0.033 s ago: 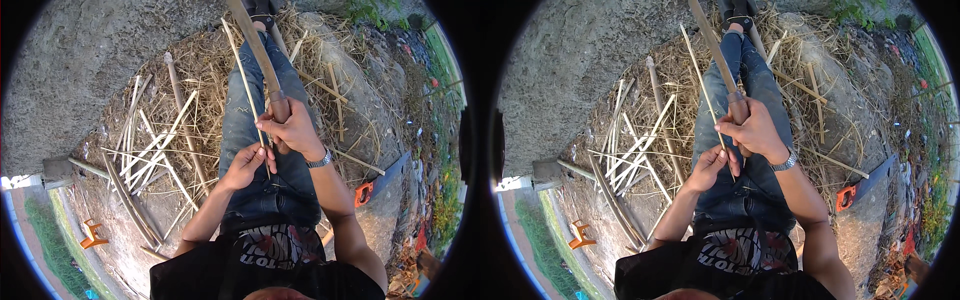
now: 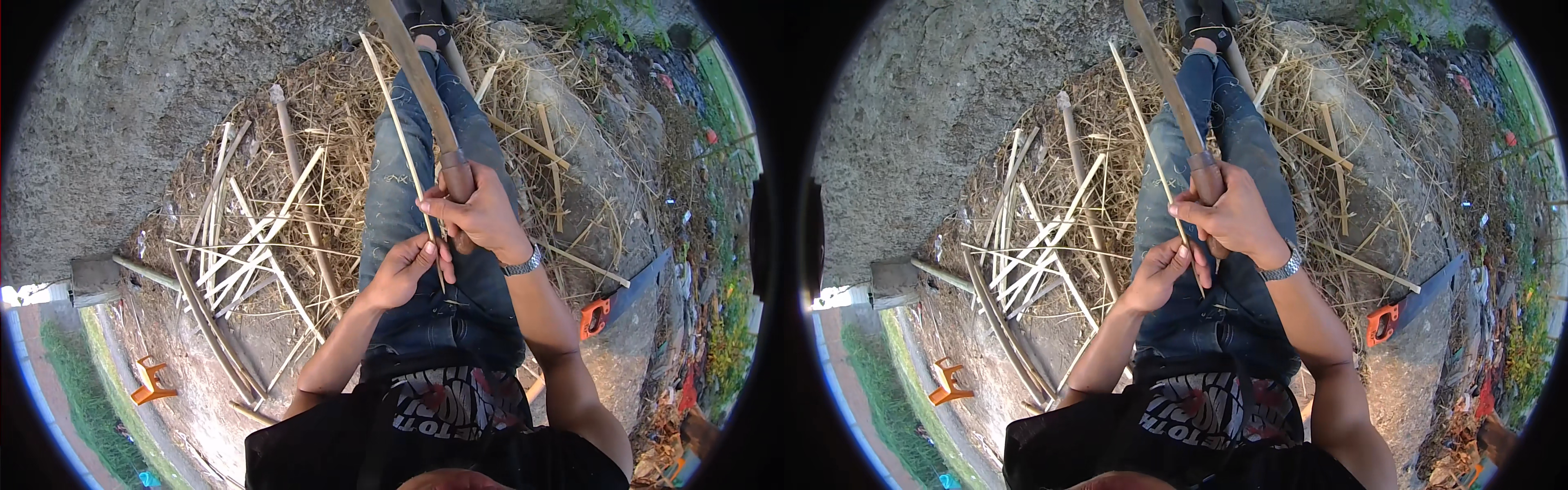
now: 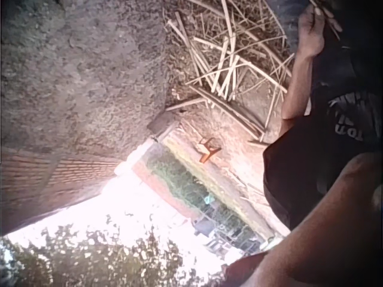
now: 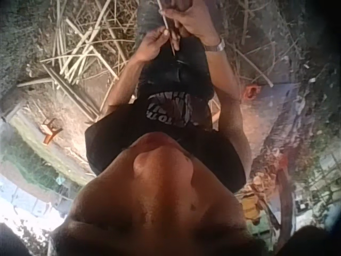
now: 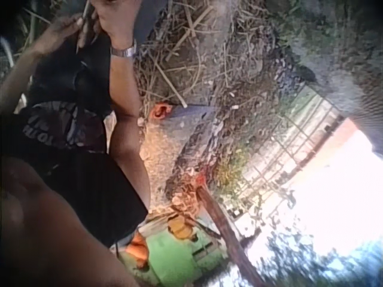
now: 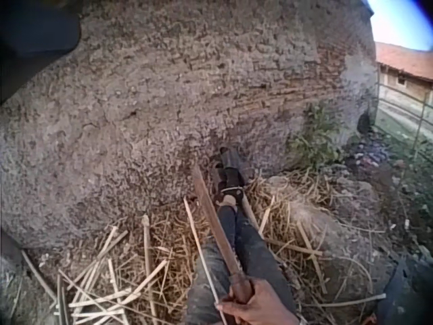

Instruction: The person shapes thin bamboo sticks by shaving them with a large knife and then saws through several pieces of bamboo.

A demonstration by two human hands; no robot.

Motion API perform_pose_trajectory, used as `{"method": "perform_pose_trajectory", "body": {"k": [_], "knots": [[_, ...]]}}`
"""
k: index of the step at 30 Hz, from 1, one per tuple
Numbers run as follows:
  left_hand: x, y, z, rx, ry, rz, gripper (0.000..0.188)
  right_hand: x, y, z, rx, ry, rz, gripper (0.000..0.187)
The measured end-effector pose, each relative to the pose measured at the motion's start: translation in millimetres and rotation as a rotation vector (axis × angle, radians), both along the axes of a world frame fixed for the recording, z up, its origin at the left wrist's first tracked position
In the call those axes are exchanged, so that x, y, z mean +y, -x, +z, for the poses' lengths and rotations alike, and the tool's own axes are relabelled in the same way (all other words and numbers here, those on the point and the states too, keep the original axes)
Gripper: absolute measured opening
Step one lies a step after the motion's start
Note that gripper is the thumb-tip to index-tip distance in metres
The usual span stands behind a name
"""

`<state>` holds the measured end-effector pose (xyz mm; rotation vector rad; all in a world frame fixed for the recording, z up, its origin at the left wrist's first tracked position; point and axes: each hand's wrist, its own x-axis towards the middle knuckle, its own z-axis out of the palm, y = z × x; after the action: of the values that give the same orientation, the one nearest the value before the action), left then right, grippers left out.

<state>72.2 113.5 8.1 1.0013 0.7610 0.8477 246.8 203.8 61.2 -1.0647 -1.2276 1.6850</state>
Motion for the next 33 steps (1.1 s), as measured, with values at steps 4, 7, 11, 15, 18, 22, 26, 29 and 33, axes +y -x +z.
{"method": "perform_pose_trajectory", "body": {"k": [4,7,11,15,18,22,26,29,33], "knots": [[10.1,13.1,8.5,0.236,-0.077,-0.090,0.035,-4.8,2.7,-9.5,-0.053,0.013,0.039,0.032],[35.4,34.9,21.7,0.483,-0.305,0.176,0.033,-10.7,1.2,-5.0,-0.036,0.043,0.045,0.032],[51.8,30.5,34.0,0.222,-0.290,0.388,0.031,-10.9,3.4,-5.2,-0.061,0.000,0.079,0.033],[59.1,29.7,8.7,0.307,-0.258,0.427,0.016,-19.1,9.0,-15.7,-0.208,-0.126,0.041,0.033],[64.8,41.8,26.0,0.330,-0.266,0.775,0.017,-23.1,-5.5,-34.6,-0.681,-0.500,-0.021,0.037],[61.0,98.2,42.8,0.321,-0.316,1.110,0.023,-37.7,-33.7,-44.2,-0.829,-0.632,-0.020,0.043],[53.9,116.0,54.1,0.246,-0.330,1.149,0.024,-50.1,-49.4,-52.7,-1.264,-0.987,0.050,0.064],[46.1,115.3,53.7,0.230,-0.310,1.158,0.024,-39.5,-51.7,-46.9,-1.105,-0.762,0.036,0.072],[44.9,106.2,46.6,0.193,-0.277,1.131,0.023,-32.5,-35.6,-36.9,-0.598,-0.467,-0.116,0.054]]}}
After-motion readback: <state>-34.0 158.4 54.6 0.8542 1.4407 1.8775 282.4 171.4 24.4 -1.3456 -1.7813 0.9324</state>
